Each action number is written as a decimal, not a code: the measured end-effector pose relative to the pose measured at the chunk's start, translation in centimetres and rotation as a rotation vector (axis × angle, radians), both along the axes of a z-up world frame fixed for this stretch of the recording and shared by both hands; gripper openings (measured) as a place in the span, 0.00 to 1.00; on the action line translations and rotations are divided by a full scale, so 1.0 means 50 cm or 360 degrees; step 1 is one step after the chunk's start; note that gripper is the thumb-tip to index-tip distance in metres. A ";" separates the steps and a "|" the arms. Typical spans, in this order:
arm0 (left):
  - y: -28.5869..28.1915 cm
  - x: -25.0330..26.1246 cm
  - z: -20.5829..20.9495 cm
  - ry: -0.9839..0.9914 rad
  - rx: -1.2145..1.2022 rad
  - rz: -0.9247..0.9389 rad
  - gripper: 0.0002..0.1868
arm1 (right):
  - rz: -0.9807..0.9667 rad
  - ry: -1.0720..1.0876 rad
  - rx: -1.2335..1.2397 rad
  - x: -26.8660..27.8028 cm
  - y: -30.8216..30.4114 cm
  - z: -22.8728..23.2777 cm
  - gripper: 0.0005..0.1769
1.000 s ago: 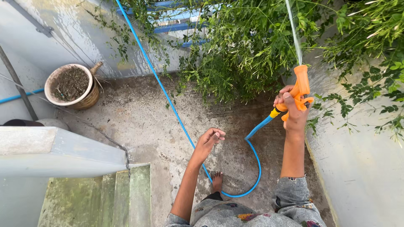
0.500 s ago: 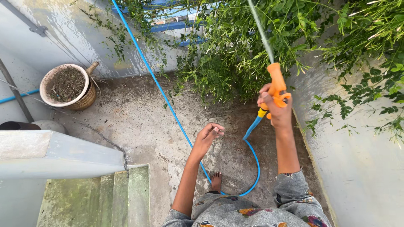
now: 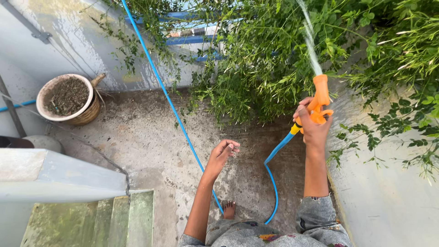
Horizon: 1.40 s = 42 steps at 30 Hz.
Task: The person sprays water onto green leafy plants using a handheld orange spray nozzle attached to a blue hose, moving the nozzle across different parts of the foliage.
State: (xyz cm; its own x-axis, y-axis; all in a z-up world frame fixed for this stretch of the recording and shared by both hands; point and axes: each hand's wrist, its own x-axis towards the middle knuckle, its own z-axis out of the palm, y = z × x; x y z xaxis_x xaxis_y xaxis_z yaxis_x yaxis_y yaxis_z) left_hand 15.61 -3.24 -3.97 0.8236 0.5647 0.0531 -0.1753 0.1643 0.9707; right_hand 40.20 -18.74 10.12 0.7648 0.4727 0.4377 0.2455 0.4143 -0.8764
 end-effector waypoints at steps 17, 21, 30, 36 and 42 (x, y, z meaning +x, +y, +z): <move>0.052 0.018 -0.012 0.0079 0.0000 -0.0078 0.14 | -0.0100 -0.0100 -0.0195 -0.031 0.034 -0.008 0.05; 0.048 0.017 -0.005 0.0052 0.0078 -0.0086 0.15 | -0.0148 -0.0062 -0.0227 -0.038 0.025 -0.003 0.06; 0.042 0.049 0.045 -0.0116 0.0017 -0.0097 0.14 | -0.0040 -0.0173 -0.0209 -0.051 0.030 0.008 0.05; 0.007 0.052 0.057 -0.0041 0.0146 -0.0061 0.14 | -0.0020 -0.0203 -0.0253 -0.029 0.000 0.002 0.08; 0.000 0.046 0.040 -0.0041 0.0044 -0.0001 0.14 | 0.0216 0.0104 -0.0169 -0.020 0.004 0.007 0.12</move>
State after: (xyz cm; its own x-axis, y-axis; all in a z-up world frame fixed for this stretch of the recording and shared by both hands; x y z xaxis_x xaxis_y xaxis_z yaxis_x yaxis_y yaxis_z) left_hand 17.90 -3.23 -1.97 0.8221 0.5622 0.0900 -0.2002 0.1375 0.9701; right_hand 39.22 -18.57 10.46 0.7161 0.6144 0.3312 0.1350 0.3437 -0.9293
